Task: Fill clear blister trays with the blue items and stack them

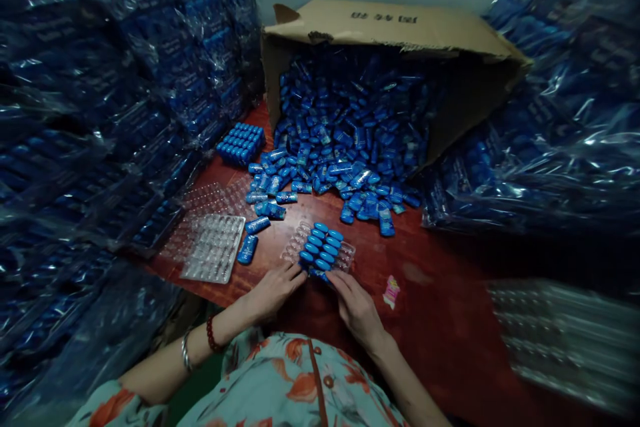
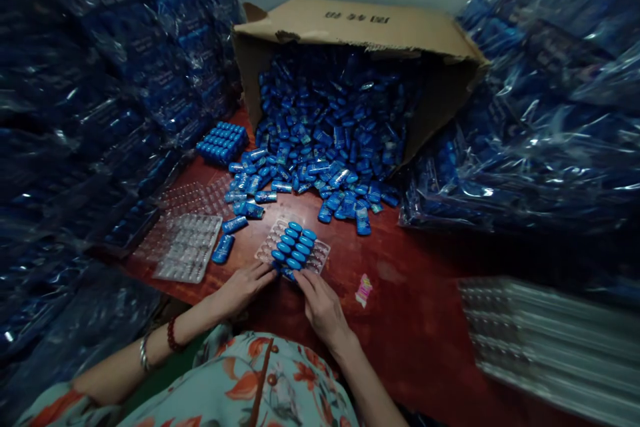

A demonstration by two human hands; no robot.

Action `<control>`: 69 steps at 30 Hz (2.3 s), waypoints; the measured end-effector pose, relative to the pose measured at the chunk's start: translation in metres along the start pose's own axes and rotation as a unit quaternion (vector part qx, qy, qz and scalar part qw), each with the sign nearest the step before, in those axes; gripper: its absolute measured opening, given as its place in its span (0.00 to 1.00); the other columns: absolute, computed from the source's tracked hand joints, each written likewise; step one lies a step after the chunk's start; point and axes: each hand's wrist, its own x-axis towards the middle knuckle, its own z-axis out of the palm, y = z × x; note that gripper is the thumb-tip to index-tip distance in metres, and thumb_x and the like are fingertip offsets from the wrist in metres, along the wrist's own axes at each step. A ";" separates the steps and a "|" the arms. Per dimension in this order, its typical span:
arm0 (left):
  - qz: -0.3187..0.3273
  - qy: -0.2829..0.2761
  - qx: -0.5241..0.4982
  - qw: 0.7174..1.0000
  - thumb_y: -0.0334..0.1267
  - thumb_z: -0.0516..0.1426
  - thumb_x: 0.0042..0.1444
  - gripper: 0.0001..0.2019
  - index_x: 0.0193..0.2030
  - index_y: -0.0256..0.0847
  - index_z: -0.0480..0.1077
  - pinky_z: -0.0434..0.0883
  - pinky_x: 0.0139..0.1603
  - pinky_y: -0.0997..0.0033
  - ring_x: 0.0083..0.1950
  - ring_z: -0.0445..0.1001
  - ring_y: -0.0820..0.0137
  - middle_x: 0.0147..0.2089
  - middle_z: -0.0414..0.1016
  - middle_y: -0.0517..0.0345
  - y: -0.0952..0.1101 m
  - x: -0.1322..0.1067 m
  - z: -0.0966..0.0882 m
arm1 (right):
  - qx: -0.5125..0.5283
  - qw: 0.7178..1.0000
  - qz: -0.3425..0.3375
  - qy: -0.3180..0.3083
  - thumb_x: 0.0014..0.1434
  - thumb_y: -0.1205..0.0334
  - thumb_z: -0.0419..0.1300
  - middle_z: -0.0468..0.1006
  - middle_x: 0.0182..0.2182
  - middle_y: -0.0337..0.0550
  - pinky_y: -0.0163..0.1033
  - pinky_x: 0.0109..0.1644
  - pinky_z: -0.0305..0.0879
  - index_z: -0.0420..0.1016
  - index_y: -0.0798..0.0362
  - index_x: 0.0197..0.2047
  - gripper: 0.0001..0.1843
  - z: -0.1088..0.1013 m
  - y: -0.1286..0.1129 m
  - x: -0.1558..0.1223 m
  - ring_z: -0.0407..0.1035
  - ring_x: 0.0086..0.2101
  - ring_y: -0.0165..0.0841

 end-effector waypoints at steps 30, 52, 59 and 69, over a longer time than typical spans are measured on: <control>-0.259 0.058 0.137 0.954 0.38 0.54 0.59 0.17 0.54 0.37 0.67 0.63 0.48 0.53 0.51 0.64 0.52 0.52 0.67 0.40 -0.106 0.058 -0.036 | -0.087 0.951 0.284 -0.088 0.63 0.60 0.46 0.78 0.43 0.43 0.39 0.45 0.66 0.75 0.49 0.47 0.18 -0.039 0.077 0.080 0.72 0.43 0.36; -0.253 0.133 0.050 0.957 0.25 0.45 0.59 0.17 0.52 0.35 0.65 0.63 0.54 0.52 0.54 0.68 0.57 0.52 0.70 0.42 -0.083 0.051 0.011 | -0.108 0.974 0.192 -0.054 0.61 0.63 0.47 0.69 0.46 0.51 0.46 0.49 0.64 0.58 0.52 0.62 0.25 0.005 0.121 0.067 0.64 0.46 0.40; -0.204 0.263 -0.215 0.918 0.35 0.49 0.61 0.11 0.49 0.39 0.65 0.71 0.46 0.64 0.44 0.73 0.66 0.45 0.71 0.50 -0.075 0.047 -0.011 | -0.061 0.973 0.220 -0.022 0.61 0.56 0.51 0.69 0.47 0.50 0.47 0.52 0.64 0.62 0.50 0.59 0.23 0.002 0.116 0.076 0.64 0.47 0.40; -0.080 0.201 -0.130 0.968 0.33 0.51 0.60 0.15 0.54 0.40 0.65 0.68 0.52 0.62 0.52 0.68 0.65 0.51 0.68 0.48 -0.080 0.076 -0.015 | -0.026 0.968 0.249 -0.003 0.62 0.61 0.44 0.71 0.48 0.54 0.48 0.52 0.63 0.62 0.56 0.55 0.20 0.000 0.112 0.086 0.66 0.49 0.40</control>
